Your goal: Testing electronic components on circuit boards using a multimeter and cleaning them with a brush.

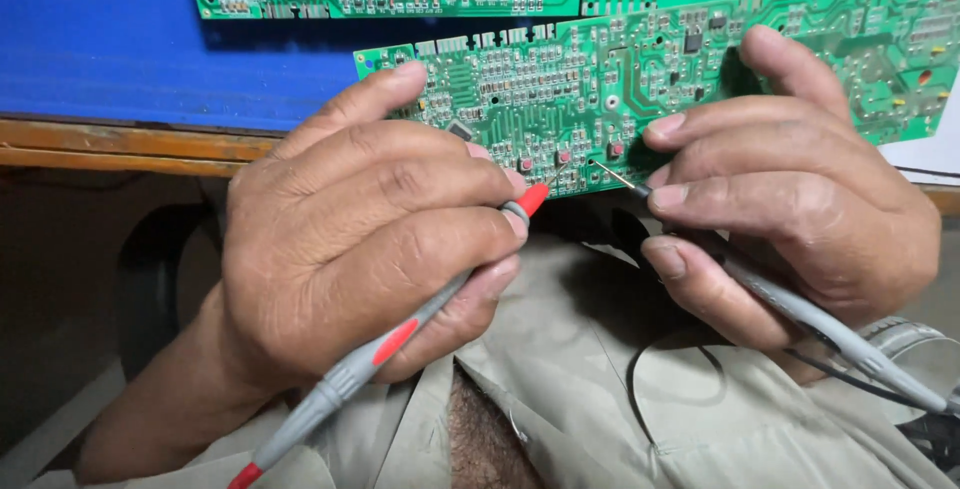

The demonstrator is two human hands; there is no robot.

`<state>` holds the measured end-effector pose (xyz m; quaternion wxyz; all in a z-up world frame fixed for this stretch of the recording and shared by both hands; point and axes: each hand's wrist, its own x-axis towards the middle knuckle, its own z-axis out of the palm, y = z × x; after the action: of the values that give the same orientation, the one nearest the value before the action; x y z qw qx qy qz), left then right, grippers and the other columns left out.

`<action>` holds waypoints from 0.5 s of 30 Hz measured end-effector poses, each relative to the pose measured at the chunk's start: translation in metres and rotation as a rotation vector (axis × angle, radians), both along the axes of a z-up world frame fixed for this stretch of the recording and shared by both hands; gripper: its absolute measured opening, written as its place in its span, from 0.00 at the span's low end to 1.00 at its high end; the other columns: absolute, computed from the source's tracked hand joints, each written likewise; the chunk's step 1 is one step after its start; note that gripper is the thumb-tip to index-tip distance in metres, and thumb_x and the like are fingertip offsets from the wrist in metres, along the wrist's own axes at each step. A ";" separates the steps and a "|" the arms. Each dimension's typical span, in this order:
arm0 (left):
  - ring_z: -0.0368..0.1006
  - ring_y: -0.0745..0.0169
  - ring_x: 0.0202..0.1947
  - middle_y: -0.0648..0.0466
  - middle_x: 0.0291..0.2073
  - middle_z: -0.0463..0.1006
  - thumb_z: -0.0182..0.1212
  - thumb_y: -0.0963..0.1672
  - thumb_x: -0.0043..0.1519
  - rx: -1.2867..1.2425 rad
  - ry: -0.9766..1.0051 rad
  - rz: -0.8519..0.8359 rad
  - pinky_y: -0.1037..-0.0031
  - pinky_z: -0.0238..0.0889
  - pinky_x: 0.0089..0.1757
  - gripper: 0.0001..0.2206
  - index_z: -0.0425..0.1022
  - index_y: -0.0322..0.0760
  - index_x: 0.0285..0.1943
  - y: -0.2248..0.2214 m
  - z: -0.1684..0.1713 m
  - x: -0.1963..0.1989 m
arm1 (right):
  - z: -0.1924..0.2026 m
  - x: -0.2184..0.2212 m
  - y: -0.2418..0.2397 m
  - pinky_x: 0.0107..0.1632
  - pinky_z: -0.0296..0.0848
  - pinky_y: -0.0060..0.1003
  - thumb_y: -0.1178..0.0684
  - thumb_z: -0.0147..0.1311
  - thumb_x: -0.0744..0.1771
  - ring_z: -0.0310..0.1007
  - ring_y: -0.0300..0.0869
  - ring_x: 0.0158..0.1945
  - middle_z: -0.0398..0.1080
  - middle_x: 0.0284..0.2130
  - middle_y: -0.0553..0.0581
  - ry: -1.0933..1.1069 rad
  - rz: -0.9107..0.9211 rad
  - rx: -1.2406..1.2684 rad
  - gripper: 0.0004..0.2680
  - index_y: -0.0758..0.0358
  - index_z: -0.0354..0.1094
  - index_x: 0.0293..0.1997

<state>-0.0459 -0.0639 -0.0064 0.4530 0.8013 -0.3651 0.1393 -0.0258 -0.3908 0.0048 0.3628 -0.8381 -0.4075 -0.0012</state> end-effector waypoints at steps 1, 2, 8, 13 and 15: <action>0.90 0.43 0.47 0.44 0.45 0.91 0.65 0.40 0.77 0.007 0.024 0.020 0.38 0.71 0.69 0.05 0.84 0.34 0.48 0.001 0.000 -0.002 | -0.005 0.001 -0.001 0.91 0.58 0.75 0.59 0.67 0.71 0.89 0.66 0.62 0.80 0.48 0.68 -0.013 0.013 0.010 0.07 0.68 0.73 0.53; 0.90 0.43 0.47 0.44 0.45 0.91 0.65 0.40 0.77 0.009 0.025 0.023 0.38 0.71 0.69 0.05 0.84 0.34 0.48 0.001 -0.001 -0.004 | -0.008 0.001 0.001 0.91 0.58 0.75 0.59 0.67 0.71 0.89 0.66 0.62 0.80 0.48 0.68 -0.013 0.016 0.012 0.07 0.68 0.73 0.53; 0.89 0.43 0.47 0.44 0.45 0.91 0.67 0.40 0.77 -0.008 0.045 -0.004 0.36 0.71 0.70 0.03 0.83 0.34 0.49 0.004 -0.003 -0.004 | -0.003 0.000 0.000 0.93 0.53 0.71 0.60 0.66 0.72 0.89 0.64 0.64 0.81 0.48 0.64 0.030 0.005 -0.037 0.06 0.65 0.73 0.52; 0.89 0.42 0.47 0.42 0.45 0.91 0.66 0.39 0.77 -0.024 0.046 -0.010 0.37 0.69 0.70 0.04 0.83 0.32 0.49 0.006 -0.008 -0.004 | 0.000 0.000 0.004 0.93 0.52 0.71 0.59 0.66 0.71 0.88 0.65 0.63 0.82 0.47 0.65 0.036 -0.007 -0.046 0.06 0.67 0.74 0.50; 0.89 0.43 0.47 0.43 0.45 0.91 0.65 0.39 0.77 -0.031 0.043 -0.008 0.38 0.68 0.71 0.04 0.83 0.33 0.49 0.005 -0.009 -0.004 | 0.004 0.000 0.008 0.93 0.52 0.71 0.60 0.66 0.71 0.88 0.65 0.63 0.82 0.47 0.65 0.043 -0.010 -0.052 0.06 0.68 0.74 0.50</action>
<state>-0.0495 -0.0584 -0.0154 0.4736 0.7956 -0.3564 0.1256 -0.0261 -0.3828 0.0086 0.3494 -0.8490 -0.3955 0.0257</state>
